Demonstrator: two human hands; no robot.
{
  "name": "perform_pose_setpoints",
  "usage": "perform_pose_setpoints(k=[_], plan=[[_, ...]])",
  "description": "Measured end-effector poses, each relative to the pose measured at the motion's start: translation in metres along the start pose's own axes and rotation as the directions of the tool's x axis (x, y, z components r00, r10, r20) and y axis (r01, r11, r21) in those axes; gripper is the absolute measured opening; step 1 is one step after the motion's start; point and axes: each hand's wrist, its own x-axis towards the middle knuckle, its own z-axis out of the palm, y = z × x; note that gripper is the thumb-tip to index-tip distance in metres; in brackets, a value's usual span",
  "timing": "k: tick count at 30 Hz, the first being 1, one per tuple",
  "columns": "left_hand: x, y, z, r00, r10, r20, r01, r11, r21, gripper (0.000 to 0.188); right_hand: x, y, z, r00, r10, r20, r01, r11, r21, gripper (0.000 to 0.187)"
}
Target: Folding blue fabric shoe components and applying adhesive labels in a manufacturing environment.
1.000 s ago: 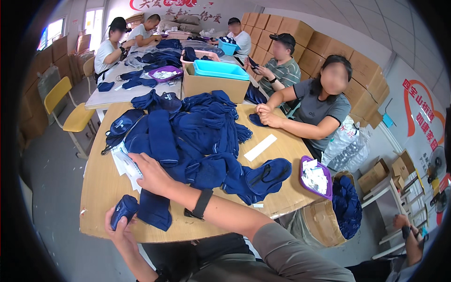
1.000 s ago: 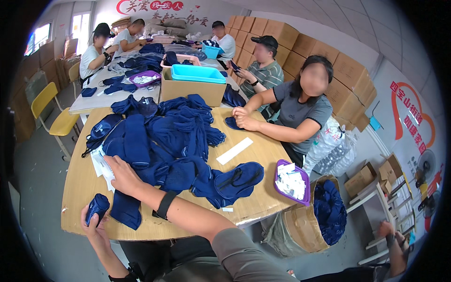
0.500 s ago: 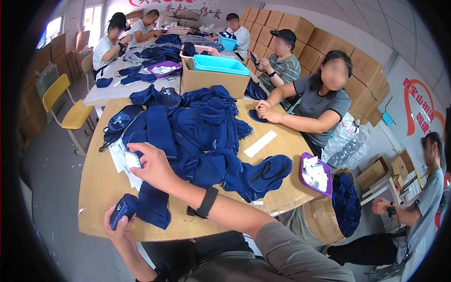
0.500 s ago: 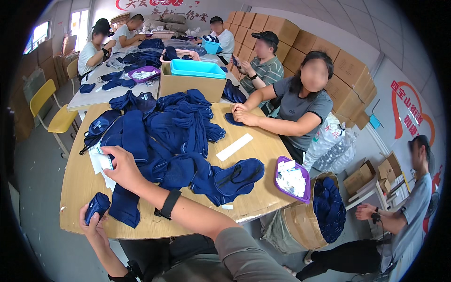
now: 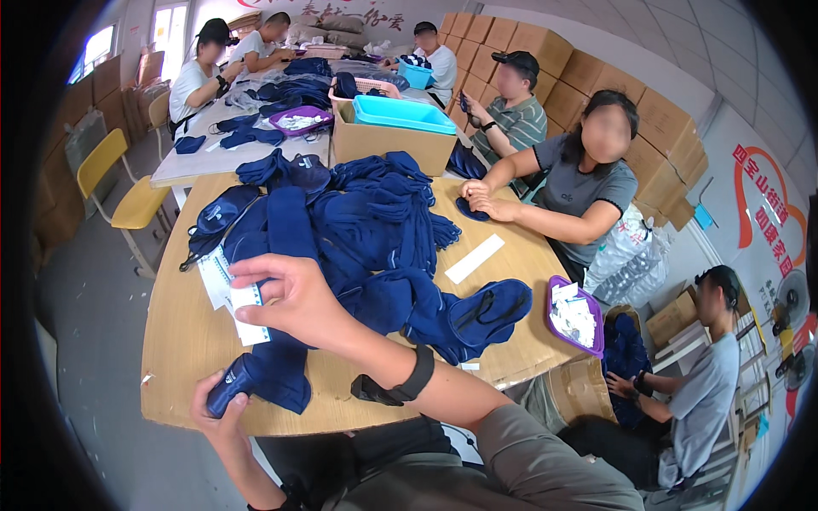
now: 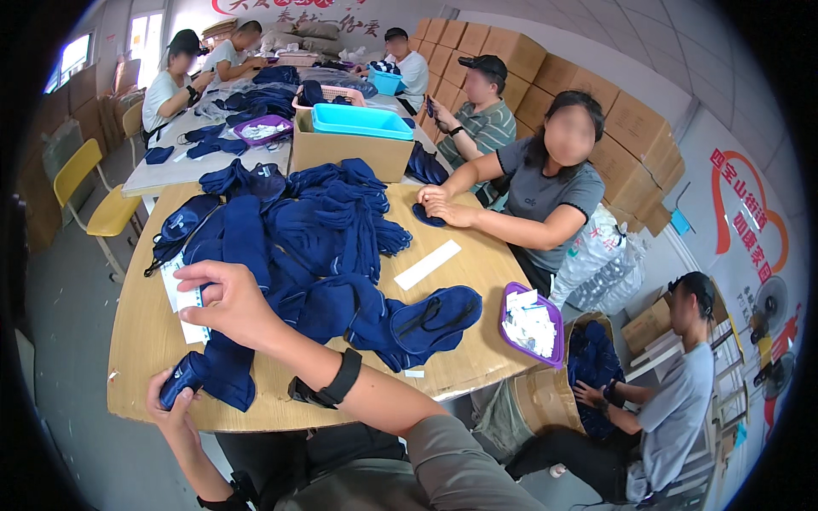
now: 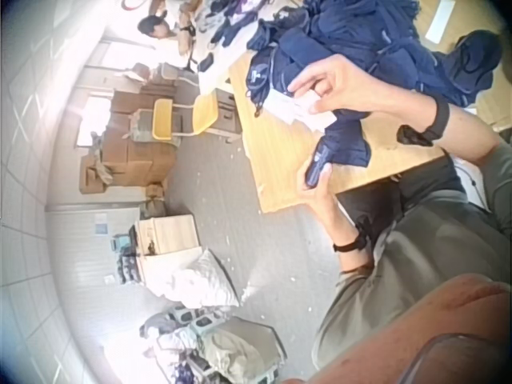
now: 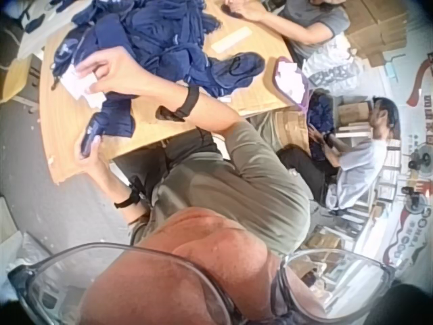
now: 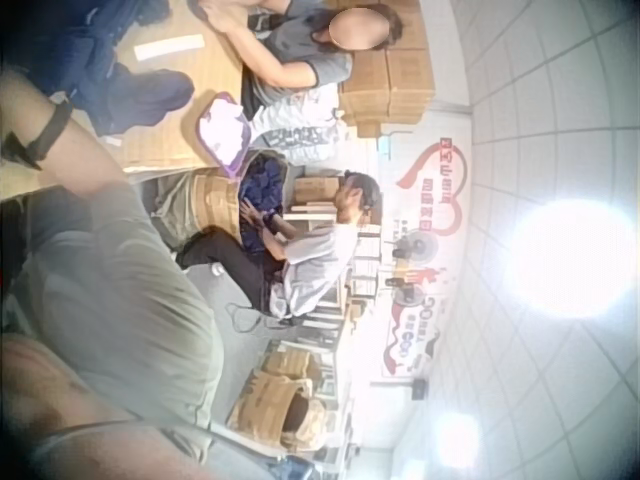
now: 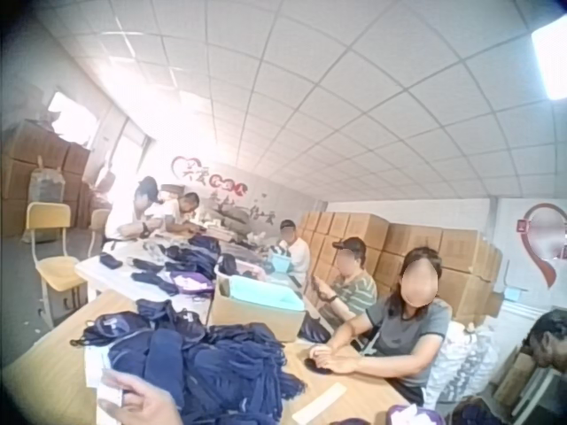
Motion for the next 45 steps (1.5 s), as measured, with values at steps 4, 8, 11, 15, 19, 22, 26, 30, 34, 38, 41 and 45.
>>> perform_pose_setpoints(k=[4, 8, 11, 15, 19, 22, 26, 30, 34, 38, 41, 45], plan=[[-0.002, -0.003, -0.004, 1.0, 0.013, -0.015, -0.014, 0.996, -0.085, 0.049, -0.007, -0.008, -0.001, 0.992, 0.063, 0.11, -0.077, 0.989, 0.124, 0.041], [-0.01, 0.003, -0.015, 1.0, -0.017, -0.008, 0.017, 0.999, -0.037, 0.053, -0.015, -0.025, 0.0, 0.975, 0.147, 0.164, -0.179, 0.963, 0.202, 0.036], [-0.016, 0.012, -0.023, 0.993, 0.1, 0.068, -0.104, 0.993, 0.062, 0.054, -0.022, -0.031, 0.002, 0.964, 0.172, 0.202, -0.216, 0.951, 0.222, 0.035], [-0.023, 0.037, -0.018, 0.953, 0.232, 0.193, -0.253, 0.963, 0.093, 0.054, -0.032, -0.04, 0.006, 0.947, 0.207, 0.244, -0.271, 0.924, 0.269, 0.036], [-0.035, 0.07, -0.007, 0.916, 0.244, 0.319, -0.293, 0.949, 0.116, 0.047, -0.041, -0.048, 0.008, 0.928, 0.237, 0.287, -0.321, 0.899, 0.297, 0.036], [-0.036, 0.076, -0.003, 0.882, 0.173, 0.438, -0.289, 0.934, 0.212, 0.049, -0.048, -0.05, 0.009, 0.913, 0.259, 0.315, -0.356, 0.882, 0.308, 0.036], [-0.039, 0.078, 0.007, 0.848, 0.189, 0.494, -0.317, 0.93, 0.187, 0.042, -0.055, -0.046, 0.014, 0.877, 0.278, 0.392, -0.419, 0.841, 0.342, 0.034], [-0.042, 0.085, 0.012, 0.854, 0.214, 0.475, -0.348, 0.913, 0.214, 0.042, -0.062, -0.045, 0.018, 0.839, 0.332, 0.431, -0.494, 0.796, 0.35, 0.033], [-0.047, 0.09, 0.016, 0.862, 0.299, 0.409, -0.417, 0.877, 0.238, 0.043, -0.071, -0.05, 0.02, 0.847, 0.303, 0.437, -0.492, 0.757, 0.43, 0.032], [-0.048, 0.093, 0.014, 0.832, 0.366, 0.416, -0.509, 0.801, 0.314, 0.041, -0.078, -0.053, 0.023, 0.839, 0.261, 0.477, -0.495, 0.73, 0.471, 0.031], [-0.053, 0.094, 0.016, 0.827, 0.391, 0.403, -0.545, 0.734, 0.405, 0.039, -0.08, -0.053, 0.023, 0.837, 0.288, 0.466, -0.506, 0.732, 0.456, 0.03], [-0.059, 0.105, 0.024, 0.821, 0.373, 0.432, -0.565, 0.641, 0.52, 0.036, -0.082, -0.05, 0.022, 0.832, 0.304, 0.464, -0.52, 0.719, 0.462, 0.03]])
